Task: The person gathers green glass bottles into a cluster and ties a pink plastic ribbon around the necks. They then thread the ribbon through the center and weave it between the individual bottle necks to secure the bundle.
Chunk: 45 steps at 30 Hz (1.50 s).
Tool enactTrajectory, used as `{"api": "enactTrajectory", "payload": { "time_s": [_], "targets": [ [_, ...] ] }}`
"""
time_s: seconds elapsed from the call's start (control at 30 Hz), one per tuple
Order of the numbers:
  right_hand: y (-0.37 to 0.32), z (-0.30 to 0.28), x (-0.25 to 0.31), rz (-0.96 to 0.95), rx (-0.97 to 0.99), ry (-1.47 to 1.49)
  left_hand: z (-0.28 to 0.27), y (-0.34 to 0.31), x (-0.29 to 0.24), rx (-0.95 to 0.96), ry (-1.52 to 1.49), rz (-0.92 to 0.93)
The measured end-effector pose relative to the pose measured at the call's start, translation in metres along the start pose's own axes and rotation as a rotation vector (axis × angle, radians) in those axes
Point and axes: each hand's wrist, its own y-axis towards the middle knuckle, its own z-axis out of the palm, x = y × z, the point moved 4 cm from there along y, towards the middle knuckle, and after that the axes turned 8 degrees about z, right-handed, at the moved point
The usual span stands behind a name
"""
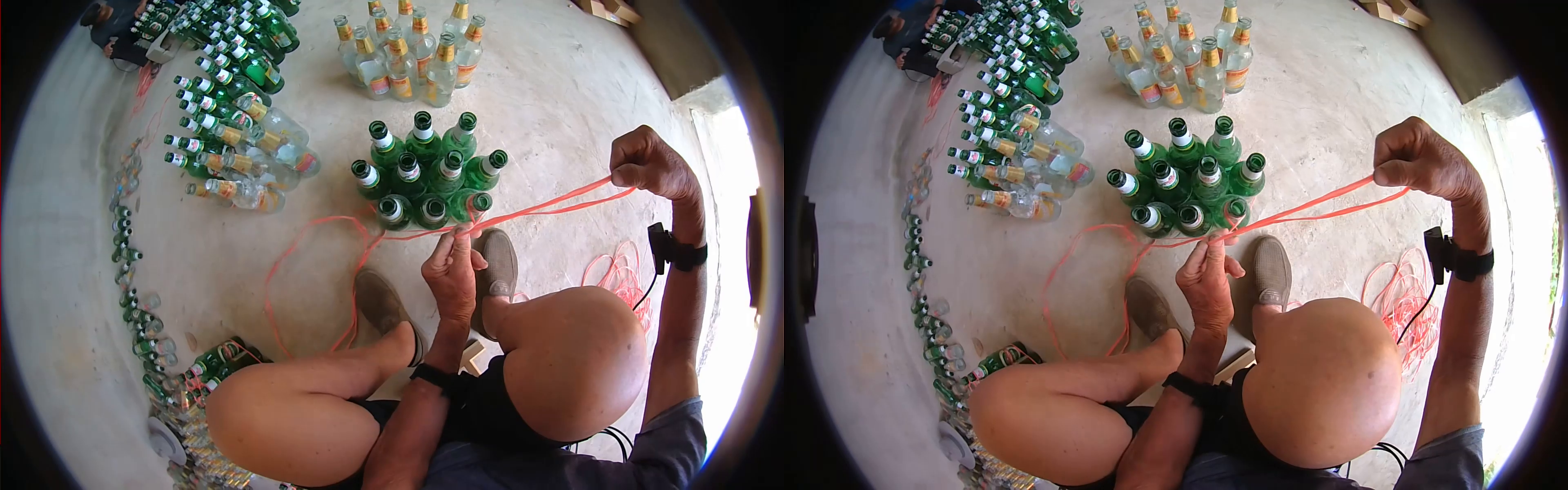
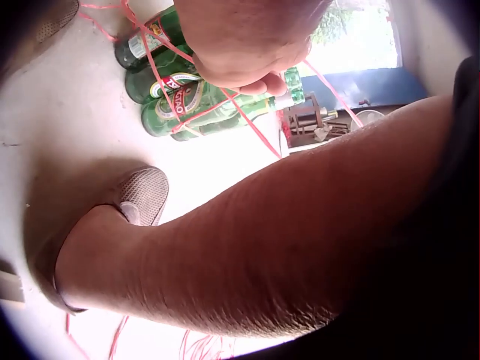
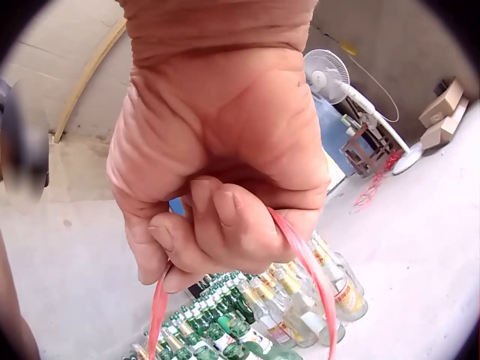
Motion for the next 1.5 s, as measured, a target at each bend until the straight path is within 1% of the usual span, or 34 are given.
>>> {"api": "enactTrajectory", "payload": {
  "time_s": [0.07,0.17,0.2,0.33,0.4,0.5,0.6,0.67,0.7,0.77,0.83,0.93,1.07,1.27,1.37,1.5],
  "targets": [
    [0.001,-0.014,-0.007,-0.053,0.023,-0.061,0.0,0.0,-0.001,0.0,0.002,-0.006],
    [0.003,-0.014,0.002,-0.044,-0.074,-0.195,0.001,0.0,-0.002,-0.012,0.0,-0.004],
    [0.005,-0.009,0.009,-0.098,-0.062,-0.147,0.0,-0.001,-0.001,-0.021,-0.01,0.0],
    [0.025,0.024,0.042,-0.335,-0.018,0.002,-0.003,-0.001,-0.001,-0.052,-0.027,-0.001],
    [0.044,0.041,0.059,-0.43,-0.009,0.074,-0.003,-0.004,-0.003,-0.067,-0.001,-0.037],
    [0.077,0.064,0.085,-0.478,0.019,0.144,-0.002,-0.004,-0.007,-0.101,-0.019,-0.042],
    [0.11,0.092,0.111,-0.594,0.042,0.129,-0.007,-0.002,-0.008,-0.144,-0.032,-0.015],
    [0.124,0.11,0.131,-0.544,0.153,0.083,-0.01,0.0,-0.009,-0.174,-0.044,-0.004],
    [0.129,0.12,0.14,-0.624,0.165,0.109,-0.011,0.0,-0.01,-0.19,-0.056,-0.004],
    [0.144,0.135,0.153,-0.672,0.165,0.05,-0.013,0.003,-0.013,-0.215,-0.074,-0.004],
    [0.157,0.149,0.165,-0.786,0.116,0.058,-0.015,0.005,-0.015,-0.233,-0.086,-0.007],
    [0.176,0.158,0.175,-0.716,0.086,-0.09,-0.022,0.01,-0.005,-0.273,-0.136,-0.009],
    [0.201,0.166,0.188,-0.837,-0.057,-0.404,-0.022,0.014,-0.003,-0.314,-0.178,-0.018],
    [0.23,0.175,0.196,-0.771,-0.082,-0.521,-0.019,0.022,-0.004,-0.342,-0.215,-0.024],
    [0.246,0.172,0.194,-0.664,-0.037,-0.573,-0.019,0.025,-0.002,-0.346,-0.228,-0.018],
    [0.266,0.166,0.182,-0.572,0.033,-0.514,-0.021,0.027,0.001,-0.34,-0.219,-0.001]
  ]
}}
